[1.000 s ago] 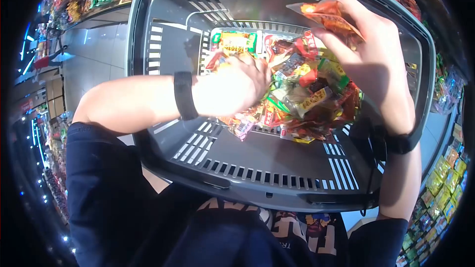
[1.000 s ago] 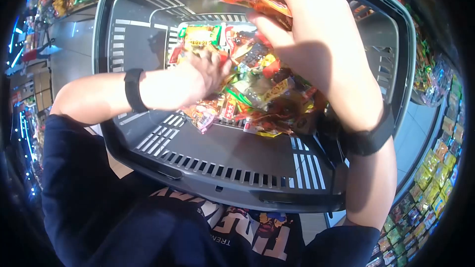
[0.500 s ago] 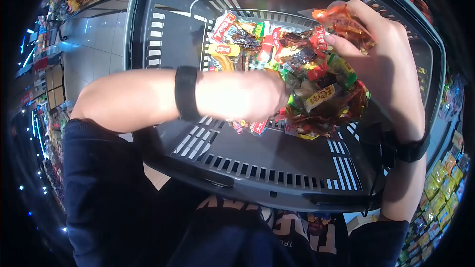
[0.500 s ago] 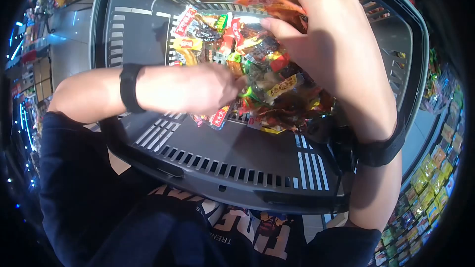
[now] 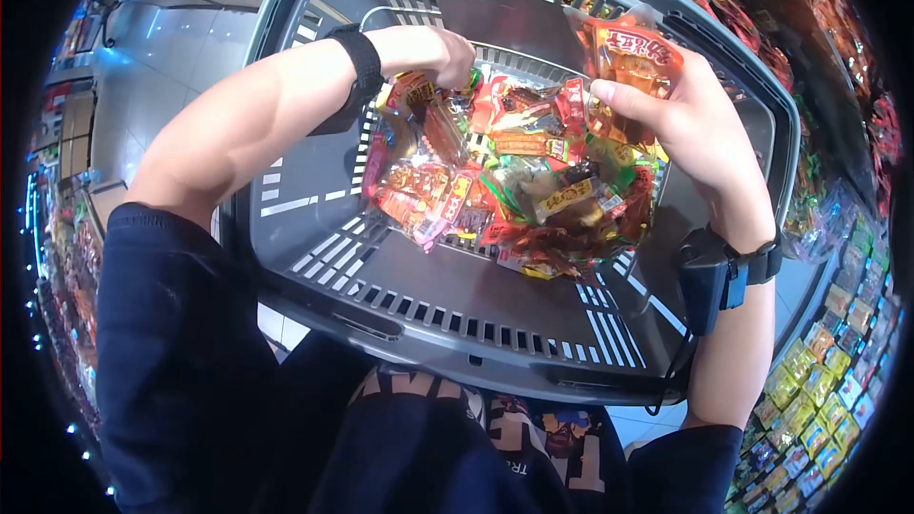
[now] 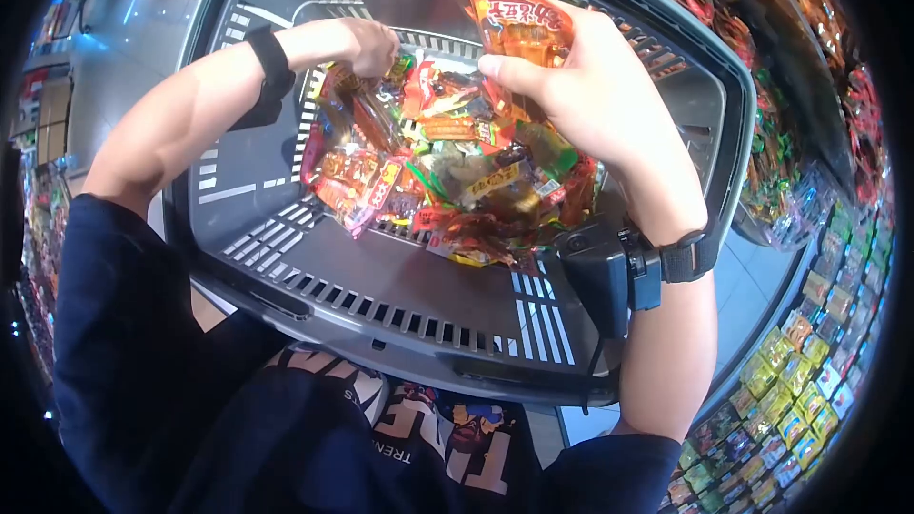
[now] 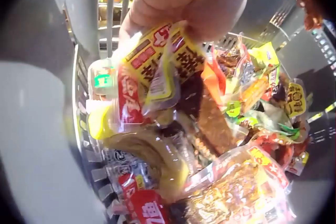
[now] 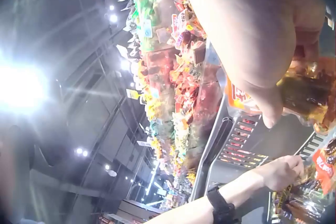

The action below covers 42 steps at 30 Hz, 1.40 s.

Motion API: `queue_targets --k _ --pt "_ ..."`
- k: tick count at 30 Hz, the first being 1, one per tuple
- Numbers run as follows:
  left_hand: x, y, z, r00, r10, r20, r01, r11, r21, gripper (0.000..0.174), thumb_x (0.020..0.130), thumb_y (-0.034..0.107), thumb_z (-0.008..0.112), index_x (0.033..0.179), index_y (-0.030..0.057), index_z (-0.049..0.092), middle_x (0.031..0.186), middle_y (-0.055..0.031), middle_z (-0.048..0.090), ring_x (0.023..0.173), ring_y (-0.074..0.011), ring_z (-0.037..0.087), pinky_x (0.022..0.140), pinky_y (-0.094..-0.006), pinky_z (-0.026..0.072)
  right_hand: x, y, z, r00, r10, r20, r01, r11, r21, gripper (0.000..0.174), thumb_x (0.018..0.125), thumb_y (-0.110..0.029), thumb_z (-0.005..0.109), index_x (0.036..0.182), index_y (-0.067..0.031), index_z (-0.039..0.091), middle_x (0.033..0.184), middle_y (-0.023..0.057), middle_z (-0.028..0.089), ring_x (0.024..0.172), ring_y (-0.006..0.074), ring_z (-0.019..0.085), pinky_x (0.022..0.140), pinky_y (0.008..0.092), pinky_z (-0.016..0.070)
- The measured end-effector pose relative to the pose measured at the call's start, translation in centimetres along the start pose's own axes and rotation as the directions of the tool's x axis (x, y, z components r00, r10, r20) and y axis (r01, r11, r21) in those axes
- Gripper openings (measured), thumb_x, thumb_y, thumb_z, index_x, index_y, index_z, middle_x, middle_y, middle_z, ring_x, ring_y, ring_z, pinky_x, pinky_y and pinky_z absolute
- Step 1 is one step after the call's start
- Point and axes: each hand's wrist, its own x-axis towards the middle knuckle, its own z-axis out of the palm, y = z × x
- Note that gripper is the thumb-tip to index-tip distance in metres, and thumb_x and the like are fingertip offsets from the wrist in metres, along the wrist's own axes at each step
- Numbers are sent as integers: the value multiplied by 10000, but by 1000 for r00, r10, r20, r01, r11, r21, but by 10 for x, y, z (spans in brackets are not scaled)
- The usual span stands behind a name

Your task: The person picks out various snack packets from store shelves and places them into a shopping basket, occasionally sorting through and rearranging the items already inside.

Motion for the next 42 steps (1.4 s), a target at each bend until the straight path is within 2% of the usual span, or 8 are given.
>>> queue_targets --k 6,13,18,19,24,26,36,42 --pt "22 -20 44 937 76 -342 -39 993 115 273 726 136 612 960 28 701 958 -153 706 931 -332 681 777 -404 559 -1 -1 2 1000 -14 -9 13 994 -112 317 798 -149 713 1064 5 637 791 94 690 695 151 633 713 298 497" --pt "6 -15 19 985 100 -143 -92 994 66 446 651 446 802 862 77 666 867 -104 700 855 -270 679 730 -373 555 -6 -4 -1 993 -78 -89 53 964 -260 472 764 -220 747 1142 28 610 1062 244 649 998 374 633 865 410 505" --pt "-33 1 -18 956 195 -220 -235 956 -176 340 636 288 837 797 64 638 776 -116 684 755 -286 671 660 -380 512 -14 -32 -11 990 68 -122 -78 994 -79 435 770 -210 748 1131 0 629 848 151 692 750 207 665 717 316 511" --pt "-48 2 -33 909 254 -331 -346 903 -255 305 691 263 812 805 46 632 735 -110 676 713 -243 666 634 -354 504 -7 -4 -2 965 -132 -226 134 991 -8 436 764 -183 754 1139 -3 625 818 125 696 729 168 661 707 310 515" --pt "-77 13 -50 813 270 -516 -582 372 -723 178 889 147 685 912 48 539 741 47 575 654 -20 493 553 -205 386 -1 -3 -8 942 -79 -326 215 888 407 342 796 -101 713 1115 1 648 923 86 700 733 143 667 668 291 536" --pt "-80 11 -48 749 284 -598 -660 253 -707 175 907 147 665 976 42 543 768 45 591 671 -14 500 549 -196 382 -11 -20 -21 964 97 -248 16 907 420 260 830 -114 710 1058 -14 636 841 26 669 711 94 644 606 252 523" --pt "-117 -2 -63 672 227 -705 -698 -127 -705 406 867 -24 590 1256 21 480 1088 -78 649 959 -111 625 832 -263 497 -8 -15 -19 886 80 -457 284 685 671 347 813 -42 693 1139 -17 577 912 15 621 788 104 603 713 267 506" --pt "-119 -19 -66 688 80 -721 -717 -74 -693 472 864 29 646 1290 -13 448 1038 -86 664 902 -116 640 777 -257 512 -7 -13 -18 906 55 -420 253 724 641 333 815 -52 698 1127 -14 587 927 18 628 830 102 602 746 255 498"
